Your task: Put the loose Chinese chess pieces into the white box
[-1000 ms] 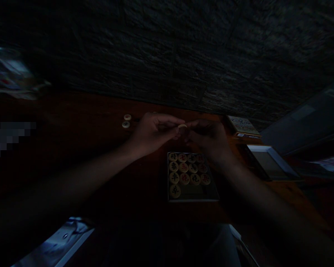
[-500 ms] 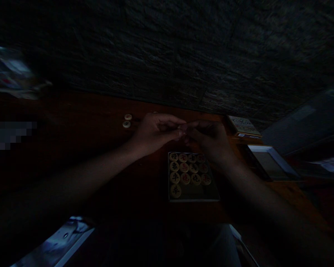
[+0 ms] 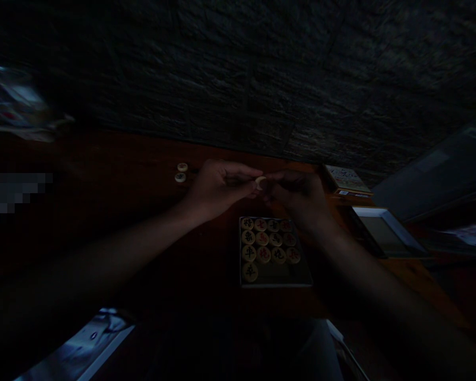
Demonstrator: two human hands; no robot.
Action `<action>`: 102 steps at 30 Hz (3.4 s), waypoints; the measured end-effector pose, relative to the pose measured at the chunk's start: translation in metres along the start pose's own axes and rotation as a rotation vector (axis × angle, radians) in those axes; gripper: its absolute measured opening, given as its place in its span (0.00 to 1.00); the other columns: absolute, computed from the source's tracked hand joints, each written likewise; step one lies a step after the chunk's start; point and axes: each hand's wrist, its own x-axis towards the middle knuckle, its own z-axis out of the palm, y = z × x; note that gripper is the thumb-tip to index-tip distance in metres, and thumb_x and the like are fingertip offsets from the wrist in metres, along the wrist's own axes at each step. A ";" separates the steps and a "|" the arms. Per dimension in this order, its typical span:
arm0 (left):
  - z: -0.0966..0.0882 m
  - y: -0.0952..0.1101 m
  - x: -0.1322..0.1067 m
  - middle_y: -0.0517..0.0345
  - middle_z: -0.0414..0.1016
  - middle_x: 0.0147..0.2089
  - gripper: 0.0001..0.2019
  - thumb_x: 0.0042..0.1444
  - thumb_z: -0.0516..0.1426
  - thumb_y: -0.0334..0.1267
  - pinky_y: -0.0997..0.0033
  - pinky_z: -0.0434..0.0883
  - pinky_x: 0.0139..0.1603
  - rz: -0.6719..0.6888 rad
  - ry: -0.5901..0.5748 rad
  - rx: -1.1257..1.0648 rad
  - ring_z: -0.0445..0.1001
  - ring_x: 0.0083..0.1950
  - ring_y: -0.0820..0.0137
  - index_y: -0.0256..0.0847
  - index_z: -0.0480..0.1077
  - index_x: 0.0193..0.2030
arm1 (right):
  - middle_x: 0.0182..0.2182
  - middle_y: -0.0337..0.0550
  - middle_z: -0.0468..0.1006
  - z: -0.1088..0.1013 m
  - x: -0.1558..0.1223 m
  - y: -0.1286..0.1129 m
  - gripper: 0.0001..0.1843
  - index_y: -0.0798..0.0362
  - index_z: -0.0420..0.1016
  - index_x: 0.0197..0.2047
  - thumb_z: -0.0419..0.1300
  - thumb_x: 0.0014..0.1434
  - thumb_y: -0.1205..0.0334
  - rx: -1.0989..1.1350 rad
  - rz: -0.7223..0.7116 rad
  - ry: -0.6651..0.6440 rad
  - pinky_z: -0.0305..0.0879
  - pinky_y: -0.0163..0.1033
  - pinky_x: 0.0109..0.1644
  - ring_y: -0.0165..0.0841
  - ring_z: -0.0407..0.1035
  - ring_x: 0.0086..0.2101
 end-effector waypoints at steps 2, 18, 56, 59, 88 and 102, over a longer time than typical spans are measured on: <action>-0.001 0.000 0.000 0.47 0.89 0.45 0.17 0.52 0.75 0.42 0.63 0.84 0.50 0.007 0.013 0.042 0.88 0.45 0.61 0.37 0.85 0.46 | 0.30 0.44 0.87 0.000 0.000 -0.001 0.19 0.52 0.88 0.34 0.79 0.51 0.45 0.006 -0.019 -0.016 0.74 0.36 0.33 0.32 0.76 0.28; -0.002 0.001 0.002 0.47 0.88 0.46 0.13 0.60 0.71 0.45 0.63 0.84 0.50 -0.223 -0.077 -0.238 0.88 0.44 0.63 0.38 0.84 0.44 | 0.36 0.44 0.89 -0.005 -0.002 0.005 0.11 0.49 0.90 0.41 0.75 0.58 0.52 -0.223 -0.228 0.106 0.78 0.41 0.38 0.37 0.81 0.34; -0.003 0.012 0.001 0.56 0.86 0.35 0.28 0.58 0.71 0.40 0.72 0.77 0.32 -0.200 -0.055 0.034 0.83 0.29 0.68 0.37 0.71 0.64 | 0.41 0.42 0.86 -0.011 -0.009 0.002 0.24 0.51 0.78 0.56 0.76 0.57 0.62 -0.224 -0.282 -0.156 0.78 0.38 0.41 0.35 0.82 0.37; -0.004 0.010 0.001 0.56 0.85 0.33 0.28 0.56 0.72 0.41 0.73 0.75 0.31 -0.151 -0.043 0.100 0.84 0.30 0.67 0.38 0.74 0.61 | 0.40 0.42 0.86 -0.010 -0.011 -0.002 0.18 0.52 0.82 0.52 0.75 0.59 0.63 -0.364 -0.318 -0.166 0.77 0.37 0.41 0.34 0.81 0.37; -0.002 0.007 0.004 0.56 0.83 0.31 0.10 0.71 0.59 0.43 0.75 0.74 0.28 -0.188 -0.019 0.071 0.82 0.27 0.70 0.38 0.75 0.48 | 0.42 0.43 0.90 -0.014 -0.099 -0.051 0.17 0.47 0.89 0.46 0.71 0.55 0.73 -0.700 0.113 -0.437 0.77 0.31 0.36 0.34 0.85 0.36; -0.010 0.009 0.010 0.56 0.81 0.29 0.07 0.71 0.58 0.39 0.73 0.73 0.28 -0.169 0.085 0.053 0.80 0.26 0.70 0.38 0.75 0.44 | 0.50 0.44 0.89 -0.021 -0.114 -0.051 0.29 0.42 0.86 0.56 0.67 0.56 0.80 -0.816 -0.024 -0.611 0.82 0.39 0.51 0.40 0.86 0.45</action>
